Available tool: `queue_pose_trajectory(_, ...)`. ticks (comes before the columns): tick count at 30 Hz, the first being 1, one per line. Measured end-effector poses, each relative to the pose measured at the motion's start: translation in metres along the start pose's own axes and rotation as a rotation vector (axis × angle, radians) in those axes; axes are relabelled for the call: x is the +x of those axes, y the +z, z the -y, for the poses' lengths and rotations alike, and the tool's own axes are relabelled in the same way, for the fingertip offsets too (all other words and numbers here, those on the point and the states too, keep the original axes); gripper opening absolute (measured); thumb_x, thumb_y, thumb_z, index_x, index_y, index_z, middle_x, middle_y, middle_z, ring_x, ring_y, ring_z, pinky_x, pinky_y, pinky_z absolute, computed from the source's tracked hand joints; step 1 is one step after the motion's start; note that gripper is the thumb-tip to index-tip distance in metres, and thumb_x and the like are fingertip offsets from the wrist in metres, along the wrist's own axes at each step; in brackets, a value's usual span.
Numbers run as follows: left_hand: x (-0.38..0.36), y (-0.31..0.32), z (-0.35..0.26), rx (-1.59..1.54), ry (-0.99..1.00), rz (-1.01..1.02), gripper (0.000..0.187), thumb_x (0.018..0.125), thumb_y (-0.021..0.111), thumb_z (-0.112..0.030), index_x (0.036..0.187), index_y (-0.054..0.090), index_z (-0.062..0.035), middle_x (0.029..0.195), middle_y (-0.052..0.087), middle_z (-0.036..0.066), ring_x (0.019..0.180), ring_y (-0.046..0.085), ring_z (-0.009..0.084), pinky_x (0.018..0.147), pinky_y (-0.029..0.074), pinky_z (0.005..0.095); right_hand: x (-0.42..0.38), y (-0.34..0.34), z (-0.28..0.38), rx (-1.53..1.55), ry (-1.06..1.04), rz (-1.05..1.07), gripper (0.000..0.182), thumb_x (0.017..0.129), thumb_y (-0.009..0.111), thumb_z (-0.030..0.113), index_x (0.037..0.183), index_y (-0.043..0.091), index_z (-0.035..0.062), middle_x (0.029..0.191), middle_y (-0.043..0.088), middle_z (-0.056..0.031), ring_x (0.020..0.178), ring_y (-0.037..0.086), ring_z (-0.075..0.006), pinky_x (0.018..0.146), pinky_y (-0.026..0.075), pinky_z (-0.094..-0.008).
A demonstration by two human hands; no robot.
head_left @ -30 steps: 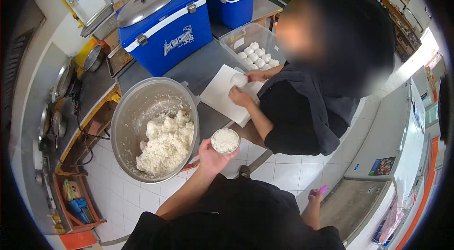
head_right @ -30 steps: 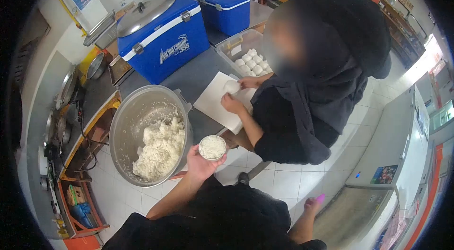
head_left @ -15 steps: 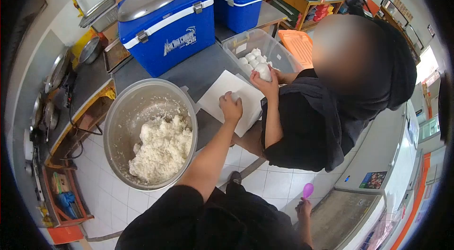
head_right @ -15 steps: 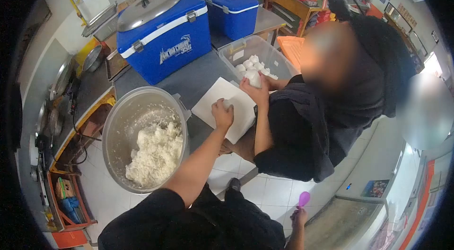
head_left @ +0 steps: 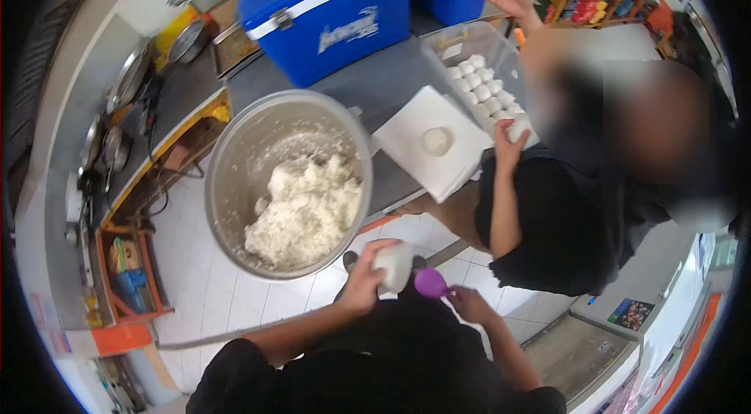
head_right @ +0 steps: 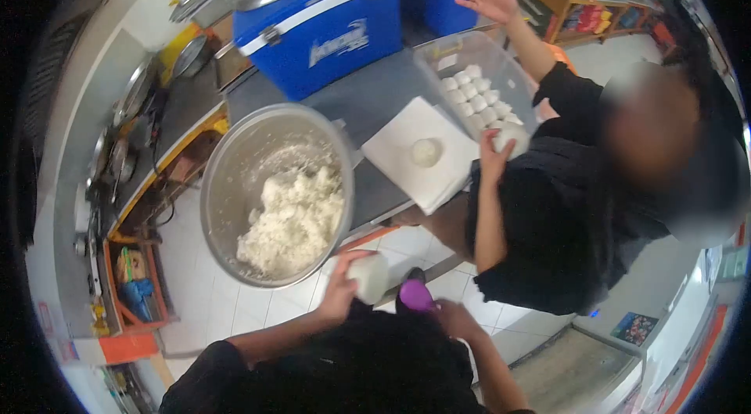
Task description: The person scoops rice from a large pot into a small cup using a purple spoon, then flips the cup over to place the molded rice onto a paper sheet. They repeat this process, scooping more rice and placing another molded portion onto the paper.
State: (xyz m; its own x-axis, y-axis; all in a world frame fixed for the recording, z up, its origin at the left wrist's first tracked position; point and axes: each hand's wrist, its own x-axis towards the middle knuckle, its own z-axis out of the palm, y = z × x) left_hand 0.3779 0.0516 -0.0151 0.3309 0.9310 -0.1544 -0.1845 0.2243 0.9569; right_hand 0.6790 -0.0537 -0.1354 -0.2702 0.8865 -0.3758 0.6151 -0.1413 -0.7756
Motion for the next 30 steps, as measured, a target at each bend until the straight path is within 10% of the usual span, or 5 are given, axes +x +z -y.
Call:
queue_pose_trajectory(8, -0.101, -0.180, -0.085, 0.016, 0.404, -1.347, 0.037, 0.101, 0.050, -0.015, 0.138, 0.044, -0.0080, 0.131, 0.047, 0.011, 0.117, 0.050, 0.0226, 0.099, 0.045, 0.0384, 0.142, -0.025, 0.285, -0.404, -0.463, -0.278, 0.024, 0.095, 0.059, 0.013, 0.115, 0.066, 0.0011, 0.101, 0.072, -0.0163, 0.090, 0.072, -0.0345, 0.076, 0.057, -0.0466)
queue_pose_trajectory(15, -0.125, -0.235, -0.039, -0.197, 0.056, -1.260, 0.037, 0.099, 0.055, -0.017, 0.134, 0.047, -0.0087, 0.121, 0.052, 0.011, 0.111, 0.050, 0.0203, 0.096, 0.041, 0.0356, 0.238, 0.079, 0.322, -0.906, -0.281, 0.191, 0.040, 0.095, 0.052, 0.010, 0.134, 0.061, 0.0040, 0.099, 0.073, -0.0235, 0.084, 0.072, -0.0405, 0.078, 0.058, -0.0516)
queue_pose_trajectory(22, -0.124, -0.228, -0.060, -0.249, 0.044, -1.207, 0.039, 0.100, 0.052, -0.007, 0.136, 0.039, -0.0053, 0.125, 0.048, 0.015, 0.112, 0.046, 0.0193, 0.100, 0.039, 0.0336, 0.225, 0.144, 0.343, -0.528, -0.475, 0.332, 0.053, 0.095, 0.054, 0.013, 0.148, 0.052, 0.0187, 0.092, 0.070, -0.0254, 0.085, 0.069, -0.0435, 0.080, 0.054, -0.0524)
queue_pose_trajectory(27, -0.133, -0.235, -0.060, -0.217, 0.036, -1.119, 0.042, 0.099, 0.053, -0.004, 0.138, 0.037, -0.0058, 0.127, 0.046, 0.015, 0.115, 0.046, 0.0189, 0.101, 0.040, 0.0326, 0.271, 0.137, 0.337, -0.336, -0.556, 0.580, 0.025, 0.093, 0.061, 0.020, 0.085, 0.069, -0.0020, 0.078, 0.065, -0.0241, 0.067, 0.061, -0.0378, 0.066, 0.048, -0.0456)
queue_pose_trajectory(30, -0.135, -0.251, -0.058, 0.284, 0.343, -1.164, 0.048, 0.096, 0.053, -0.002, 0.140, 0.037, -0.0055, 0.129, 0.047, 0.014, 0.119, 0.046, 0.0197, 0.103, 0.039, 0.0321, 0.271, 0.108, 0.360, -0.272, -0.540, 0.637, 0.022, 0.092, 0.062, 0.018, 0.083, 0.067, -0.0017, 0.071, 0.062, -0.0213, 0.063, 0.058, -0.0331, 0.065, 0.046, -0.0438)
